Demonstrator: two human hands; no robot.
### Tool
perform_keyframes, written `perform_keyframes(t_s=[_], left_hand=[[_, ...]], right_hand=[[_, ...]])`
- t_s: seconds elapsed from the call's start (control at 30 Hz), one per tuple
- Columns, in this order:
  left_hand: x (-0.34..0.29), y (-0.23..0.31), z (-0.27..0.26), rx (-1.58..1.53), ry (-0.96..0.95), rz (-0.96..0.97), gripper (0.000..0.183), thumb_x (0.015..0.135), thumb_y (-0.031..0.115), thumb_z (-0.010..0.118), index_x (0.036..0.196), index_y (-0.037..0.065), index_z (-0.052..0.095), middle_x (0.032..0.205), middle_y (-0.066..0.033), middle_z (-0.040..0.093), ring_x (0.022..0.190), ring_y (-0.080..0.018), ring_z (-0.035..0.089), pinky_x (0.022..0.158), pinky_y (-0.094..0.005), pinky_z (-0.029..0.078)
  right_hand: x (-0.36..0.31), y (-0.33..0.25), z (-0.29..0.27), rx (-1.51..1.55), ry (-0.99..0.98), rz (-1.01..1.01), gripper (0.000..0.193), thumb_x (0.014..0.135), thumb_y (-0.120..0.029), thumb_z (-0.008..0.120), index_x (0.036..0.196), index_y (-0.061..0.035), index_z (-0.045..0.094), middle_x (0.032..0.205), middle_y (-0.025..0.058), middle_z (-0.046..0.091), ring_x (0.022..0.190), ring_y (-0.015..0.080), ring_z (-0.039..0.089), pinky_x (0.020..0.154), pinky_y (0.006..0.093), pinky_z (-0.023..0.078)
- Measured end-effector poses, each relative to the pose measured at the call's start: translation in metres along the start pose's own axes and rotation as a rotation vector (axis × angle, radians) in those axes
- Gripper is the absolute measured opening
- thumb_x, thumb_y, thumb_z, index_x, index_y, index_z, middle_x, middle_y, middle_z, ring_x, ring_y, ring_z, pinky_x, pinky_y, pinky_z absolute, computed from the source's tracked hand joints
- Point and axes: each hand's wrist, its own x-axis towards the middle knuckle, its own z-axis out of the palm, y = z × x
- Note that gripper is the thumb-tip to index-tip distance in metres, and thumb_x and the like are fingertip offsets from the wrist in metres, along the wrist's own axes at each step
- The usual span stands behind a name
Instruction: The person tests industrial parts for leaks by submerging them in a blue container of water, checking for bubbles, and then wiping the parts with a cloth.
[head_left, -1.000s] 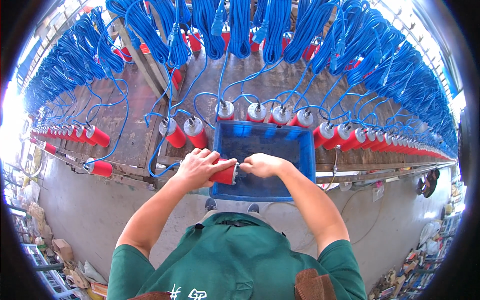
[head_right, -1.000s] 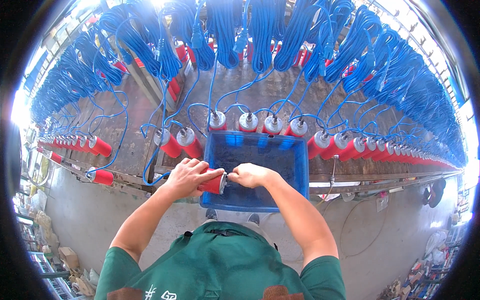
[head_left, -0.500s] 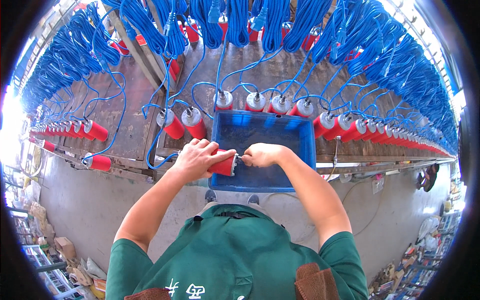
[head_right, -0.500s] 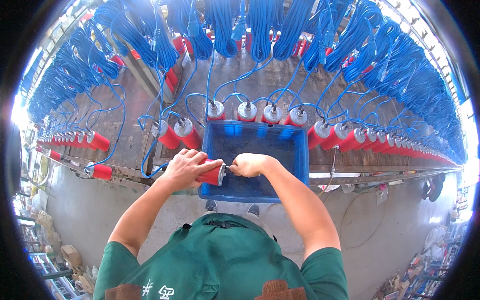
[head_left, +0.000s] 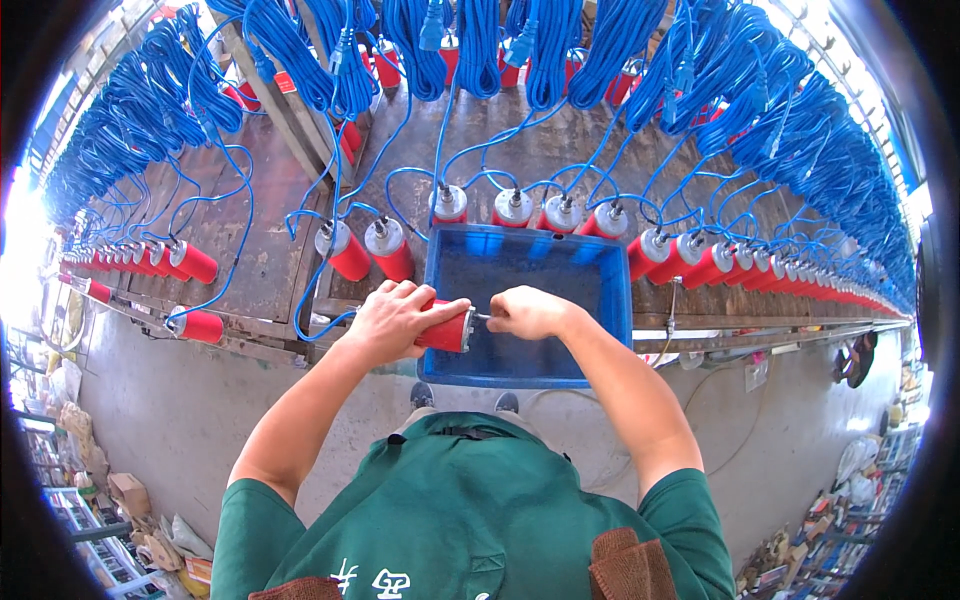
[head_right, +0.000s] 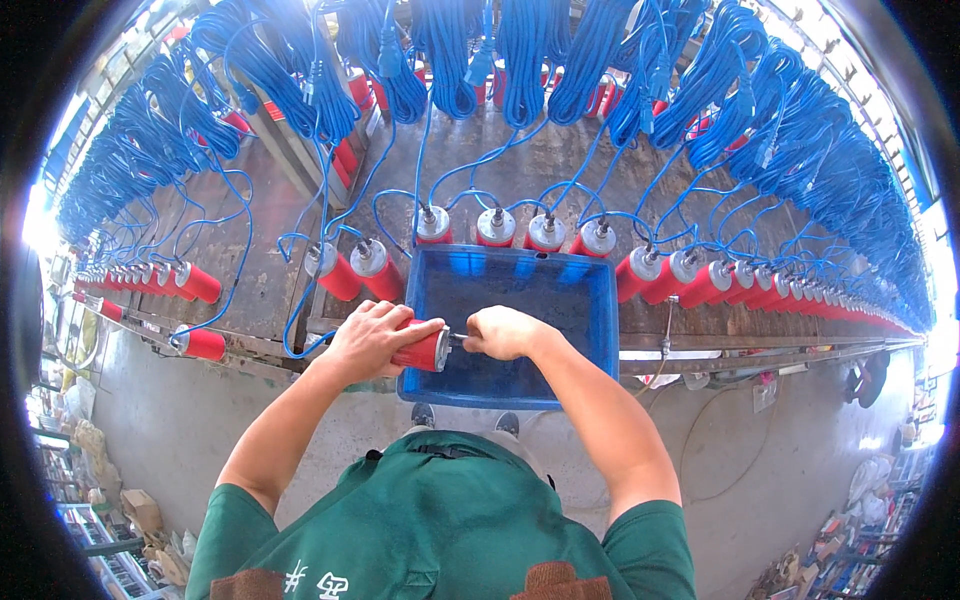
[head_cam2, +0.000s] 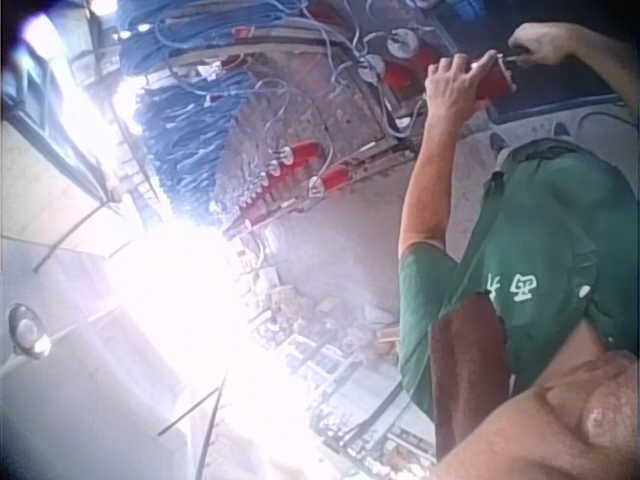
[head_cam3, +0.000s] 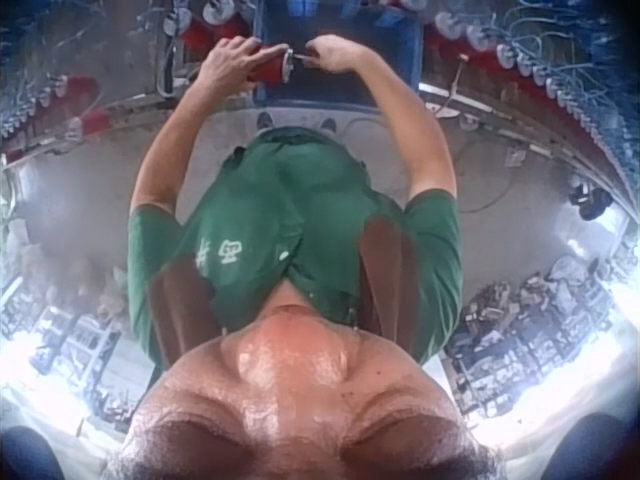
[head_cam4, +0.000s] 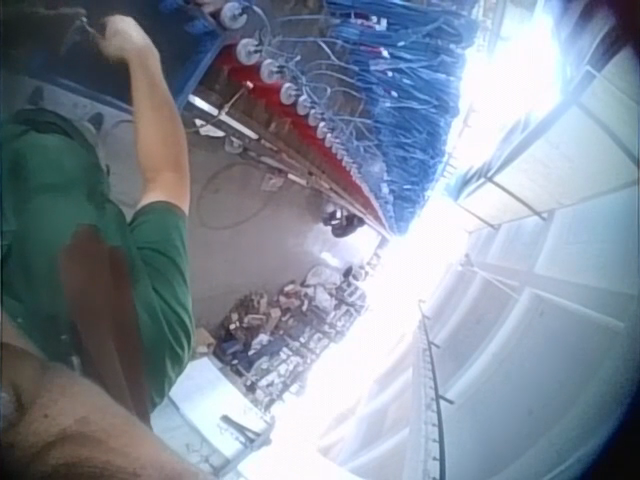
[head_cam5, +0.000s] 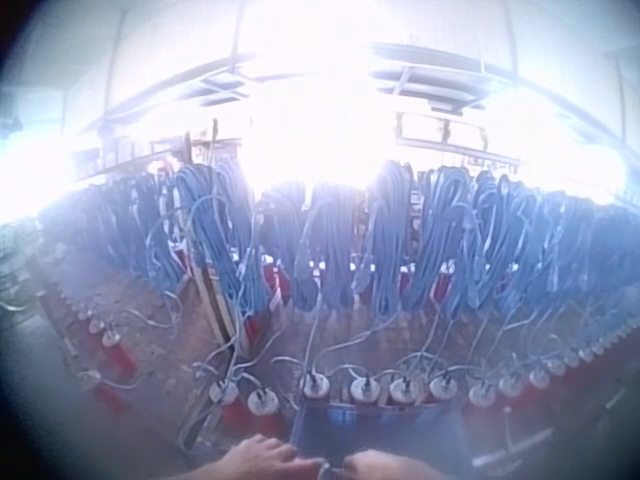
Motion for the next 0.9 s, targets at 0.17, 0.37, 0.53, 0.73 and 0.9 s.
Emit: perform_keyframes(t_s=[0.17,0.37,0.53,0.73,0.9], left_hand=[[-0.006,-0.003,0.000,-0.008,0.018,-0.012,0.110,0.065,0.036,0.093,0.162,0.040,0.042,0.125,-0.0037,0.064,0.115,-0.0255,0.063,0.099,-0.0431,0.050],[-0.009,-0.007,0.003,-0.010,0.082,0.029,0.114,0.063,0.036,0.096,0.162,0.044,0.040,0.119,-0.0007,0.063,0.111,-0.0224,0.063,0.095,-0.0404,0.050],[-0.021,-0.007,0.014,-0.102,0.202,-0.025,0.107,0.060,0.041,0.097,0.156,0.032,0.050,0.126,-0.0017,0.063,0.120,-0.0261,0.061,0.107,-0.0455,0.044],[-0.085,0.024,0.057,-0.202,0.748,-0.648,0.072,0.068,0.044,0.096,0.125,0.010,0.068,0.131,-0.0124,0.063,0.122,-0.0307,0.059,0.100,-0.0467,0.047],[-0.084,0.022,0.090,-1.594,0.477,-1.109,0.062,0.090,0.047,0.085,0.126,0.001,0.064,0.120,-0.0085,0.071,0.099,-0.0212,0.069,0.082,-0.0380,0.058]], right_hand=[[-0.006,0.007,0.010,0.337,0.228,0.073,0.027,0.103,-0.025,0.068,0.113,-0.0037,0.055,0.090,0.0173,0.071,0.082,0.0324,0.071,0.075,0.0449,0.057],[-0.006,-0.027,0.063,1.176,0.346,0.202,0.052,0.100,-0.052,0.073,0.121,-0.0070,0.056,0.073,-0.0002,0.052,0.049,0.0059,0.048,0.041,0.0244,0.040],[-0.003,-0.053,0.067,1.189,0.147,0.210,0.045,0.097,-0.039,0.079,0.124,-0.0088,0.059,0.070,-0.0024,0.049,0.049,0.0051,0.043,0.042,0.0240,0.038],[-0.006,-0.051,0.074,1.293,0.226,0.221,0.053,0.091,-0.037,0.085,0.127,-0.0078,0.060,0.068,-0.0027,0.048,0.047,0.0051,0.041,0.042,0.0231,0.036],[-0.016,-0.058,0.075,1.251,0.281,0.124,0.081,0.080,-0.034,0.095,0.145,-0.0084,0.054,0.080,0.0009,0.061,0.047,0.0062,0.046,0.041,0.0235,0.036]])
